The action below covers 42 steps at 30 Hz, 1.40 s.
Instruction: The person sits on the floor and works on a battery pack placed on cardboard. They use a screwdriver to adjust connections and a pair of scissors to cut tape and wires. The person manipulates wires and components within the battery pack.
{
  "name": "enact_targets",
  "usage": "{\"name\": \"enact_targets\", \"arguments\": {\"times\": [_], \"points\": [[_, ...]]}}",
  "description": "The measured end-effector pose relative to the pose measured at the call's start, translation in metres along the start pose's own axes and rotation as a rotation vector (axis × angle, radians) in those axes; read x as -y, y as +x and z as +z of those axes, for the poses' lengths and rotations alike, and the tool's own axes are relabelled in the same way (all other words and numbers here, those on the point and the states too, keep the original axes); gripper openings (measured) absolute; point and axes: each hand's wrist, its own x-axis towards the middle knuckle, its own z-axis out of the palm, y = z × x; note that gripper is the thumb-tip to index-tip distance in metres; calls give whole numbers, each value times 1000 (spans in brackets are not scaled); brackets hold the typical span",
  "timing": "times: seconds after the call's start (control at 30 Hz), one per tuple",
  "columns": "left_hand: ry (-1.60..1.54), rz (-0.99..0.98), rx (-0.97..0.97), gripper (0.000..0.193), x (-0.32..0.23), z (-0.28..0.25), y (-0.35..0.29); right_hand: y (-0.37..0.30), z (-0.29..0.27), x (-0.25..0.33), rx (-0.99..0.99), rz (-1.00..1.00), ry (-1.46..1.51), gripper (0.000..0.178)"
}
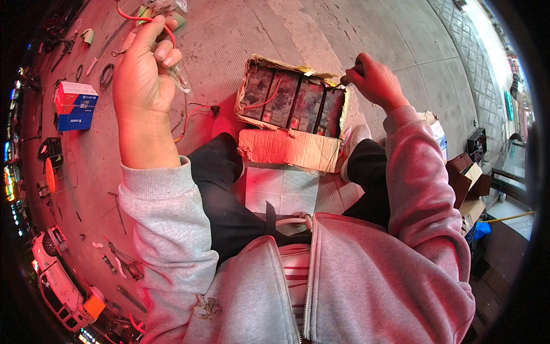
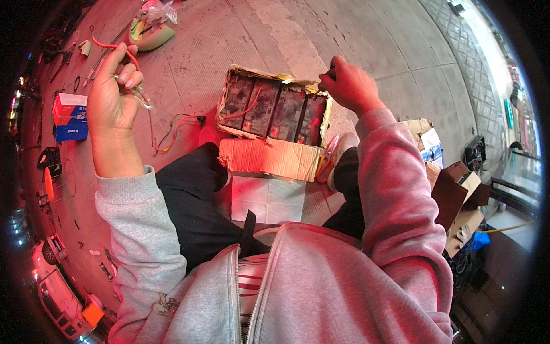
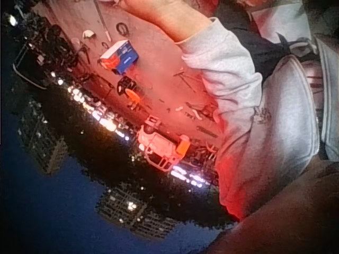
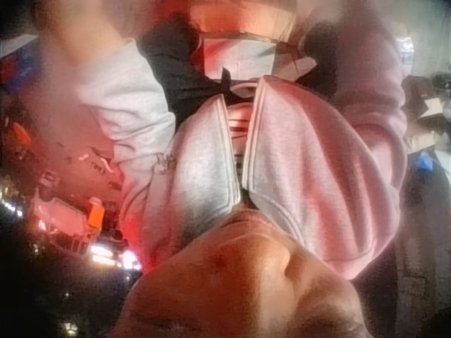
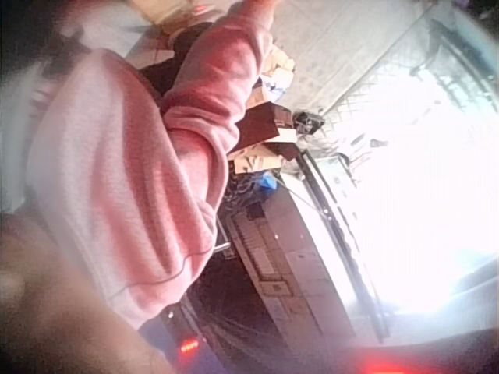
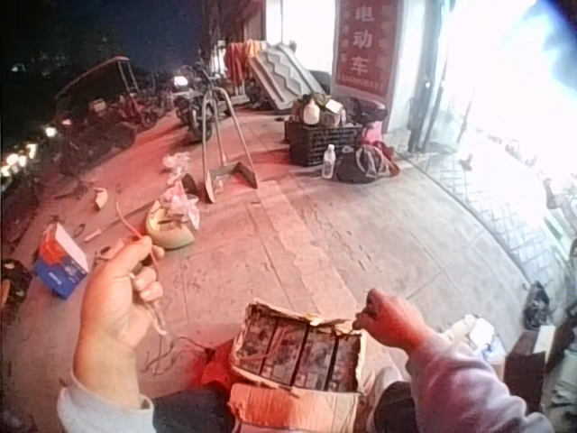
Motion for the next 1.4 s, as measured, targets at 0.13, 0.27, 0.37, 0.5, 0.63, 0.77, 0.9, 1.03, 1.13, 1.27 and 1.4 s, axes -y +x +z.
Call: {"name": "enact_targets", "arguments": {"times": [0.13, 0.27, 0.37, 0.5, 0.63, 0.77, 0.9, 1.03, 1.13, 1.27, 1.4], "points": [[16, -2, -23, 9, 0, -2, 2, 0, -1, 1, 12, 162, -144, 44], [112, -26, 26, 8, 3, -11, 7, -1, 1, -3, 3, -12, 56, 48], [274, -95, 42, 7, 8, -29, 19, -1, 2, -5, 57, -16, -33, 48], [533, -239, -30, 10, 19, -73, 39, 0, 3, -11, 59, -5, 14, 43], [1053, -232, -189, 20, 38, -119, 52, 1, 6, -21, 70, -15, 98, 41], [1181, -152, -191, 27, 62, -132, 54, 1, 11, -23, 65, -108, 217, 39], [1211, -159, 41, 17, 81, -117, 45, -1, 9, -20, 47, -144, 49, 33], [900, -360, 87, 20, 85, -97, 47, -1, 4, -16, 104, -62, 60, 34], [728, -341, 220, 22, 87, -90, 46, -4, 2, -16, 110, -52, 53, 34], [807, -459, 111, 25, 86, -90, 42, -6, 2, -20, 114, -48, 60, 34], [794, -543, 68, 24, 78, -90, 40, -7, 2, -24, 114, -57, 81, 34]]}}
